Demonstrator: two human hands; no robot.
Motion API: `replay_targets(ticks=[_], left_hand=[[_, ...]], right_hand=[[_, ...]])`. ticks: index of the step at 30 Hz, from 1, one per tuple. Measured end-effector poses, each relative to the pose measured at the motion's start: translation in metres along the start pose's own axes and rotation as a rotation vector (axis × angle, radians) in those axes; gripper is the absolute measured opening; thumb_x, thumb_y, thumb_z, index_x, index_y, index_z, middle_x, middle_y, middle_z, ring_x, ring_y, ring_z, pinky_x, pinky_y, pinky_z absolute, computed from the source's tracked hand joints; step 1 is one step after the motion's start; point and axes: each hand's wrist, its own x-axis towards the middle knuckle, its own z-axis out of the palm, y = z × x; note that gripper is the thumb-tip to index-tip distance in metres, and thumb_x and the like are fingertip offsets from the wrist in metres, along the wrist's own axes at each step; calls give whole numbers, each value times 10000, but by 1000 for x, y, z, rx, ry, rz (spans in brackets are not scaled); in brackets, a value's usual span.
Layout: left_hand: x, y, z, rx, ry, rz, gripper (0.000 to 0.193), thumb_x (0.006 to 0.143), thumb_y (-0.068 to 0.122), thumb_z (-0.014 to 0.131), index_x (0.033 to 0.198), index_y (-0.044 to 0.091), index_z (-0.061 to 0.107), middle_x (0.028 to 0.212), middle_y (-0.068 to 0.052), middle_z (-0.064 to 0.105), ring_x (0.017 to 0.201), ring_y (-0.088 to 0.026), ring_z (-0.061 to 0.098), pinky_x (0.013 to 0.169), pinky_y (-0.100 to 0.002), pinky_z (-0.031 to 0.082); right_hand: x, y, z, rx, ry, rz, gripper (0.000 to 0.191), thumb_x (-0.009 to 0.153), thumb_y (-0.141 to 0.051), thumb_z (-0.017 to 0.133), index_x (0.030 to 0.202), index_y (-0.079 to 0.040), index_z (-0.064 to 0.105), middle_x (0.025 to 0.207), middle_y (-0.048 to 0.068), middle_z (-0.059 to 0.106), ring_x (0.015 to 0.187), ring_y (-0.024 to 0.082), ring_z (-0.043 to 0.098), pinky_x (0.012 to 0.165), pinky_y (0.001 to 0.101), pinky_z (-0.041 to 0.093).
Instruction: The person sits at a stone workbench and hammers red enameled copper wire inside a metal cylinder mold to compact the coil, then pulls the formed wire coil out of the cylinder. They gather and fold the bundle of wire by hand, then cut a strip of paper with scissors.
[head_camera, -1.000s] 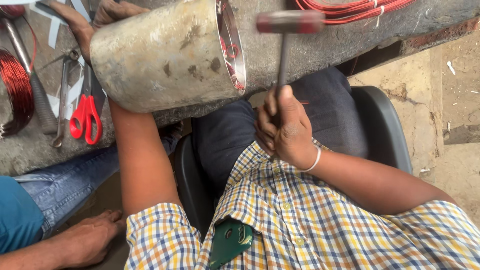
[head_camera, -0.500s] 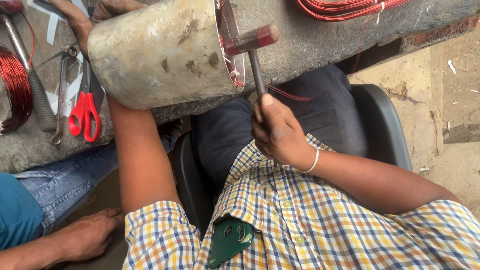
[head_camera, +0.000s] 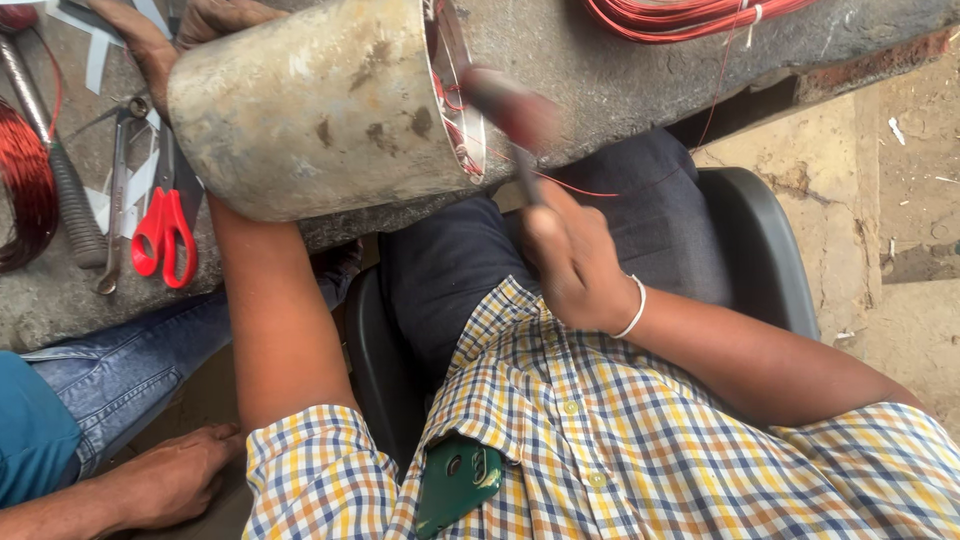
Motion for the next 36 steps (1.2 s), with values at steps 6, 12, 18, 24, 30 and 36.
replay_targets(ticks=[6,12,18,24,30,36], left_hand=[[2,19,-17,132,-243,-71,849,1005,785,386,1038,16,744,978,-88,790,914,-139,750,901,-275,597],[4,21,-29,128,-229,-11,839,1029,759,374,1074,6,741,1012,-67,788,967,-146,747,912,-278,565],[0,15,-23,101,-307,-5,761,1058,672,372,1203,27,749,1046,-106,786,972,-154,752,924,-278,600],[5,11,-20,5,-244,-63,790,973,750,452,1075,22,742,1036,-65,790,1056,-153,746,1018,-325,577],[3,5,-7,137,-223,72,517,1011,598,425,1249,153,542,1036,-107,767,981,-175,731,951,-351,583],[-1,1,3,360,-61,344,414,1059,407,383,1447,339,256,1010,-173,734,870,-214,708,831,-382,612]], right_hand=[[5,-11,-5,-108,28,-146,332,1181,-285,364,1083,-14,531,747,35,462,633,129,448,603,311,389],[11,-10,-1,-25,35,-20,379,1142,-347,362,1055,-23,538,678,8,458,576,121,429,552,298,356],[8,6,5,275,116,111,405,1162,-401,393,1002,-48,513,701,-12,435,570,80,384,510,248,340],[2,18,15,768,64,266,398,1137,-398,377,881,-103,447,571,-19,376,424,82,324,381,252,280],[-2,17,17,607,70,275,399,1141,-389,403,884,-87,452,659,-8,398,507,88,347,454,252,300],[0,11,16,433,89,151,392,1163,-406,407,951,-82,473,739,-32,391,611,74,352,548,244,324]])
